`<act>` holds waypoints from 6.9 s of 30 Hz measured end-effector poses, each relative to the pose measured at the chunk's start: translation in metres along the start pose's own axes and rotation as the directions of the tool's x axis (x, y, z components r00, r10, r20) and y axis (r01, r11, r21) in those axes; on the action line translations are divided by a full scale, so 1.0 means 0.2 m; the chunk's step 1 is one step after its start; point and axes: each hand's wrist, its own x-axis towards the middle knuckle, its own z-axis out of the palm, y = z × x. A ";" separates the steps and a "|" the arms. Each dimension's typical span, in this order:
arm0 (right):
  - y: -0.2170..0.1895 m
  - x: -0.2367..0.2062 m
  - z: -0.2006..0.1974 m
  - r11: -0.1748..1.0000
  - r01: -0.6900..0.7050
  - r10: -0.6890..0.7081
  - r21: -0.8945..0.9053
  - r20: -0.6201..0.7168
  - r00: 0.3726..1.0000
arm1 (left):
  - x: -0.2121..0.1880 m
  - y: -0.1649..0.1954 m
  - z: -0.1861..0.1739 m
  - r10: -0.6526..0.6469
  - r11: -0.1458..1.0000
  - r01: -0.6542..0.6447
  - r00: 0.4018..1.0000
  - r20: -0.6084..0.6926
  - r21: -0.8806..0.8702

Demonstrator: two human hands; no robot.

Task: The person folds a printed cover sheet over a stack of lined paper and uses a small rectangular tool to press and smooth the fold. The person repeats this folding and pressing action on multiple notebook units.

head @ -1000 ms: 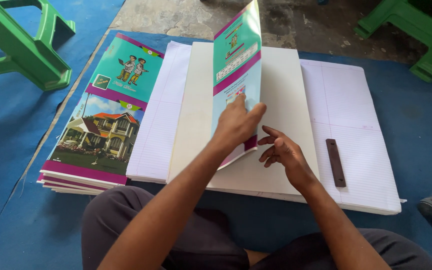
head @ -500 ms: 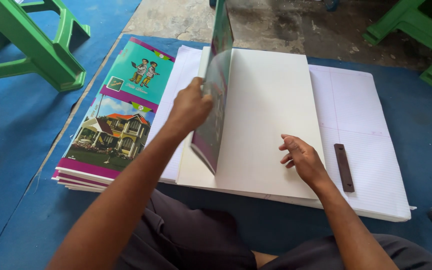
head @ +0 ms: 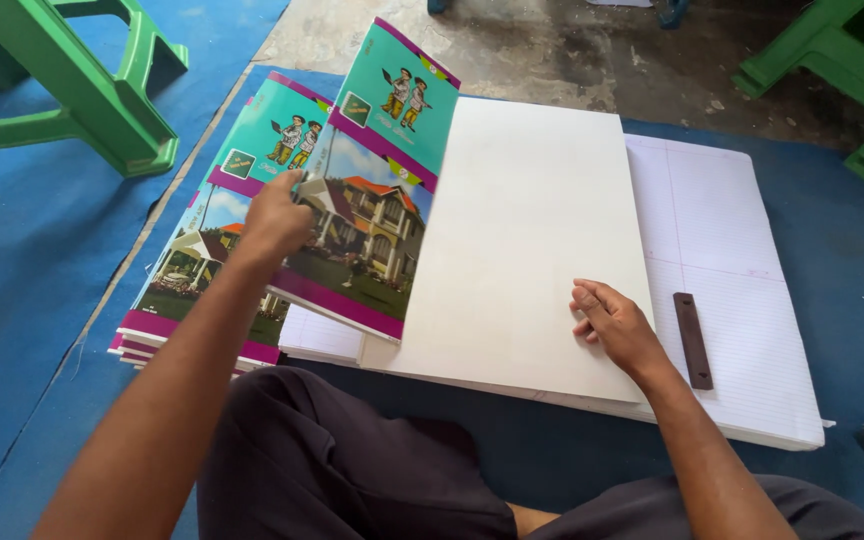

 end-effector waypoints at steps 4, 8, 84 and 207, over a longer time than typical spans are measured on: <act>0.00 0.01 0.00 1.000 -0.010 0.010 0.007 0.001 1.000 | 0.06 -0.16 -0.07 0.040 0.998 -0.040 0.999 -0.011 -0.052; -0.02 0.00 0.00 0.999 -0.034 0.034 -0.024 -0.017 0.999 | 0.08 -0.27 -0.19 0.045 0.985 -0.044 0.999 -0.002 -0.166; -0.04 -0.05 -0.33 0.897 -0.292 0.398 0.333 -0.317 0.861 | -0.19 -0.02 0.56 -0.155 0.934 0.226 0.954 0.257 -0.276; -0.28 0.64 0.12 0.975 0.188 -0.199 -0.118 -0.086 0.976 | -0.07 0.19 0.99 0.075 0.846 0.240 0.831 0.551 -0.476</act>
